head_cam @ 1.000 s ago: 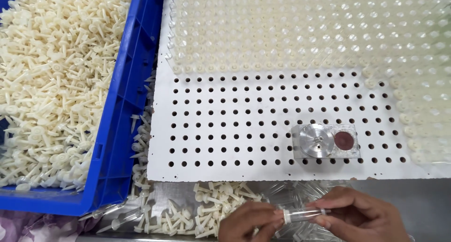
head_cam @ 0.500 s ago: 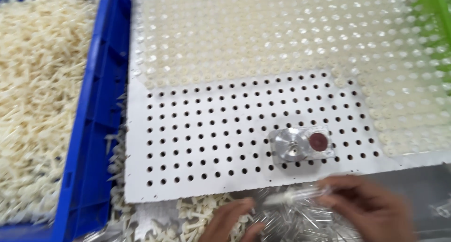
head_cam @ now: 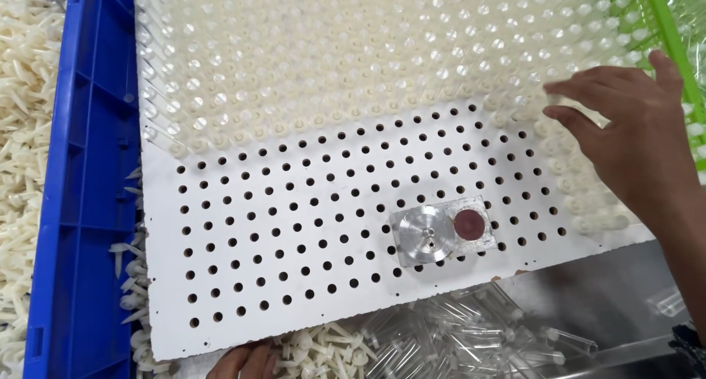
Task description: Assembling small clear plastic medical or laboratory tubes by inserting caps.
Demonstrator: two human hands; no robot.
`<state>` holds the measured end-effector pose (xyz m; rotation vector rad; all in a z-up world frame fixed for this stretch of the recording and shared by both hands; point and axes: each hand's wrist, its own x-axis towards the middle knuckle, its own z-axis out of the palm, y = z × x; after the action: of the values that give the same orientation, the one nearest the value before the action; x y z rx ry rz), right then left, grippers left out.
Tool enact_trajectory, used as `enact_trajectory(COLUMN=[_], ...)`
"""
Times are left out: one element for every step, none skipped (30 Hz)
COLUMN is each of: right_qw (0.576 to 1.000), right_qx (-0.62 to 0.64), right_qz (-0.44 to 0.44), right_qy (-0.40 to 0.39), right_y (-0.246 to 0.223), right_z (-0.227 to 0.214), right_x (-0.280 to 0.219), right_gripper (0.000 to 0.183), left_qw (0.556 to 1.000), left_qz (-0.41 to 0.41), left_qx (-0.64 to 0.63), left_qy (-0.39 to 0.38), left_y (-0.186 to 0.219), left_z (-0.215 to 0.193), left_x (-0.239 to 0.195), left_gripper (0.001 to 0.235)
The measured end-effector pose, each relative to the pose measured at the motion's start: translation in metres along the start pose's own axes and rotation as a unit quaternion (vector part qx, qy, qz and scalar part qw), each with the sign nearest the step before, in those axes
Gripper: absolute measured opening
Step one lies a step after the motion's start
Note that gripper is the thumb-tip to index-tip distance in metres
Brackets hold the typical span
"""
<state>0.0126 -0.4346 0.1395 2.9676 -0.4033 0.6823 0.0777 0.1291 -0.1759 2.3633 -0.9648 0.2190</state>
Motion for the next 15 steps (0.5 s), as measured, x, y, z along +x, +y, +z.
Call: enact_trajectory(right_qw=[1.000,1.000,1.000,0.996,0.996,0.975,0.935,0.935,0.945,0.943,0.944,0.913,0.871,0.872,0.898], right_qx=[-0.015,-0.014,0.021,0.057,0.058,0.114,0.167,0.167,0.126,0.084,0.084,0.032,-0.020,-0.020,0.050], right_qz=[-0.017,-0.019,0.021,0.060,0.059,0.166,0.269,0.268,0.189,0.108,0.107,0.146,0.184,0.182,0.197], right_qy=[0.007,0.006,-0.006,-0.019,-0.019,-0.092,-0.163,-0.162,-0.233,-0.302,-0.300,-0.380,-0.455,-0.455,-0.391], right_y=[-0.009,-0.016,-0.022,-0.029,-0.033,-0.035,-0.038,-0.039,-0.041,-0.042,-0.053,-0.063,-0.074,-0.069,-0.064], right_z=[-0.007,-0.015,-0.023,-0.031,-0.029,-0.028,-0.027,-0.018,-0.008,0.002,0.005,0.009,0.013,0.016,0.020], right_x=[0.006,-0.002,-0.011,-0.019,-0.047,-0.075,-0.103,-0.126,-0.149,-0.173,-0.176,-0.180,-0.184,-0.194,-0.203], right_gripper=[0.024,0.024,0.029,0.034,0.034,0.026,0.022,0.022,0.022,0.024,0.024,0.028,0.033,0.033,0.033], left_qw=[1.000,1.000,1.000,1.000,1.000,0.999,0.999,0.999,0.998,0.997,0.997,0.997,0.996,0.996,0.995], left_qz=[-0.005,-0.007,-0.015,-0.022,-0.023,-0.029,-0.035,-0.034,-0.053,-0.070,-0.070,-0.077,-0.083,-0.085,-0.100], left_qx=[0.000,0.001,0.002,0.003,0.004,0.003,0.002,0.001,0.001,0.001,0.002,0.009,0.017,0.018,0.011], left_qy=[0.005,0.005,0.011,0.016,0.016,0.022,0.028,0.030,0.027,0.024,0.027,0.023,0.019,0.020,0.020], left_y=[-0.002,-0.001,-0.001,-0.001,-0.001,0.000,0.001,0.007,0.014,0.020,0.022,0.025,0.027,0.039,0.050], left_z=[0.000,-0.001,-0.002,-0.002,-0.004,-0.003,-0.002,-0.004,-0.007,-0.011,-0.014,-0.018,-0.021,-0.029,-0.036], left_x=[0.000,-0.003,-0.005,-0.007,-0.009,-0.010,-0.010,-0.007,-0.004,-0.001,0.002,0.005,0.007,0.013,0.018], left_gripper=[0.023,0.023,0.022,0.020,0.020,0.019,0.019,0.019,0.018,0.019,0.019,0.019,0.020,0.020,0.022])
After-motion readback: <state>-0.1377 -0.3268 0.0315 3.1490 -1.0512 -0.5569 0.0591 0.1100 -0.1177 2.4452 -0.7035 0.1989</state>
